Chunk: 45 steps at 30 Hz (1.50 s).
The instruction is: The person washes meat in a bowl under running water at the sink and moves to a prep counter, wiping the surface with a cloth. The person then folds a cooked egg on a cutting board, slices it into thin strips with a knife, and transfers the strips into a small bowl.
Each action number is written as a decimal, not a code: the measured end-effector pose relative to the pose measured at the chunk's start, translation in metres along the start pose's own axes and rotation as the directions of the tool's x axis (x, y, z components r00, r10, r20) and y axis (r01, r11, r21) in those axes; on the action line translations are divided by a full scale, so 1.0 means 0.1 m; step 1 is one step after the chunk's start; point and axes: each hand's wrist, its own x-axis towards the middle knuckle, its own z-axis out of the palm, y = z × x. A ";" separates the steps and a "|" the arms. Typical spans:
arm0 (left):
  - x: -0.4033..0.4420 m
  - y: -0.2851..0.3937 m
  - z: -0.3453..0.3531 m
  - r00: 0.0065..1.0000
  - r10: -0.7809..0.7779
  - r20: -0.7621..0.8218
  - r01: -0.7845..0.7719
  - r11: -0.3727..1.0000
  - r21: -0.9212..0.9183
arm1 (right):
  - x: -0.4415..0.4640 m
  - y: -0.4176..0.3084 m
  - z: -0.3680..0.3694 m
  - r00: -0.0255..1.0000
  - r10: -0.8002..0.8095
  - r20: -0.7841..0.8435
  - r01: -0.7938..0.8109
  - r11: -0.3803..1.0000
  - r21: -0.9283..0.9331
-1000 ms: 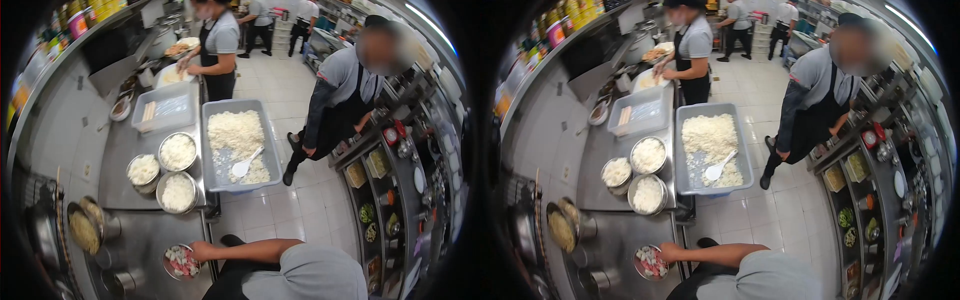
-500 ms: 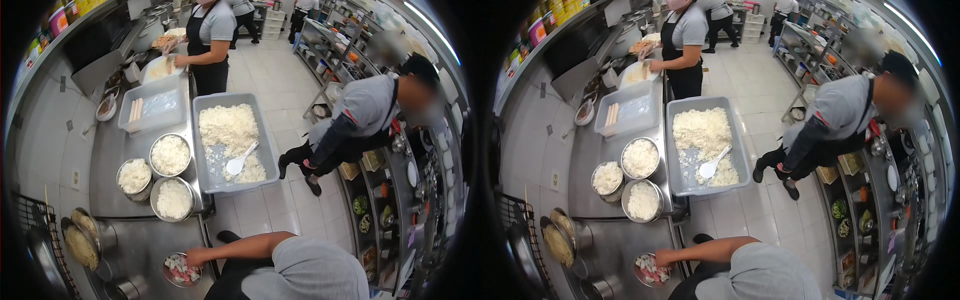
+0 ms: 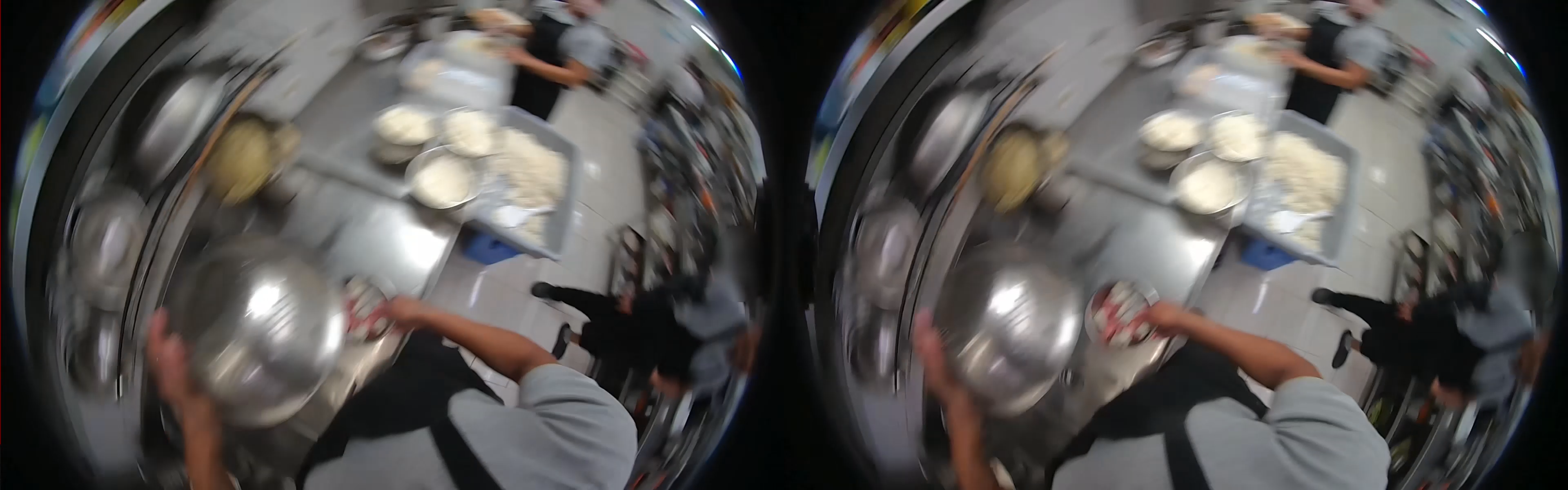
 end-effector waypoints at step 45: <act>-4.09 -2.35 0.74 0.190 -0.923 0.335 0.310 -0.267 -0.912 | 1.72 -2.42 0.37 0.808 0.353 0.472 -0.585 0.378 0.718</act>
